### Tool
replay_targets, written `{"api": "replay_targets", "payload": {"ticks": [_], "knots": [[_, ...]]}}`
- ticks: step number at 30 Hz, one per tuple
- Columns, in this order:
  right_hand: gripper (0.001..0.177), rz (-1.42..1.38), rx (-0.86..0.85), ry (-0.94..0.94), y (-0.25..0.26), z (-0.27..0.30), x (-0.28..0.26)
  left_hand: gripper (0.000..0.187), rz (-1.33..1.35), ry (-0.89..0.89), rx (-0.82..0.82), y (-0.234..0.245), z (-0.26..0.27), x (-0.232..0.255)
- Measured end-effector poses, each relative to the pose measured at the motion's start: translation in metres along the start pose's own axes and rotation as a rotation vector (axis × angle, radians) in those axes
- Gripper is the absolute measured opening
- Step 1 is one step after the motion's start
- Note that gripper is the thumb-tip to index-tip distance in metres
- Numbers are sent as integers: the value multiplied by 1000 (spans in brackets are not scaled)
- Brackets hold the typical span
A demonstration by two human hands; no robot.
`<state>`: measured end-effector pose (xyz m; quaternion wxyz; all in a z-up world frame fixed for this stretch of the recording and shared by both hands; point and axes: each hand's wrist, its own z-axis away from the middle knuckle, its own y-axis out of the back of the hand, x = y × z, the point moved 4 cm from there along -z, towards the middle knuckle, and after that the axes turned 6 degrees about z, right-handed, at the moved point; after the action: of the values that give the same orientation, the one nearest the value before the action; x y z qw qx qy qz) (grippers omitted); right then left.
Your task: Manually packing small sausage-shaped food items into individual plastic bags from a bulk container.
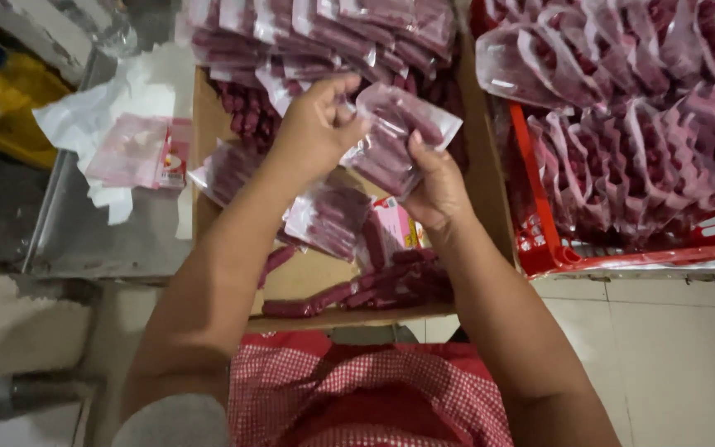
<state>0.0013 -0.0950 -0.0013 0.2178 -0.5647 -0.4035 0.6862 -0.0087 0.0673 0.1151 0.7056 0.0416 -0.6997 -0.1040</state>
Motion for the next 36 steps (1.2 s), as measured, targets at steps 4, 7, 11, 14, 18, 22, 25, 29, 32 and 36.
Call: {"api": "replay_targets", "payload": {"ticks": [4, 7, 11, 14, 18, 22, 25, 29, 32, 36], "knots": [[46, 95, 34, 11, -10, 8, -5, 98, -150, -56, -45, -2, -12, -18], [34, 161, -117, -19, -16, 11, -3, 62, -221, -22, 95, -3, -15, -28], [54, 250, 141, -129, -9, 1, -4, 13, -77, -210, 136, 15, -18, -37], [44, 251, 313, -87, 1, 0, -17, 9, -280, -65, 126, 39, 7, -3], [26, 209, 340, 40, 9, 9, -39, 18, -490, 287, 68, 74, 24, -17], [21, 192, 383, 45, 7, 9, -48, 48, -1089, 263, 100, 70, 20, -46], [19, 184, 399, 128, 16, 9, -58, 54, -866, -11, -1, 27, 13, -47], [26, 67, 492, 149, 31, 10, -65, 12, -832, 102, -425, -50, 2, -56], [25, 49, 467, 146, 34, 11, -66, 24, -950, 188, -593, -82, -3, -63], [26, 35, 435, 140, 33, 13, -66, 63, -1144, 39, -642, -111, -37, -125]]}}
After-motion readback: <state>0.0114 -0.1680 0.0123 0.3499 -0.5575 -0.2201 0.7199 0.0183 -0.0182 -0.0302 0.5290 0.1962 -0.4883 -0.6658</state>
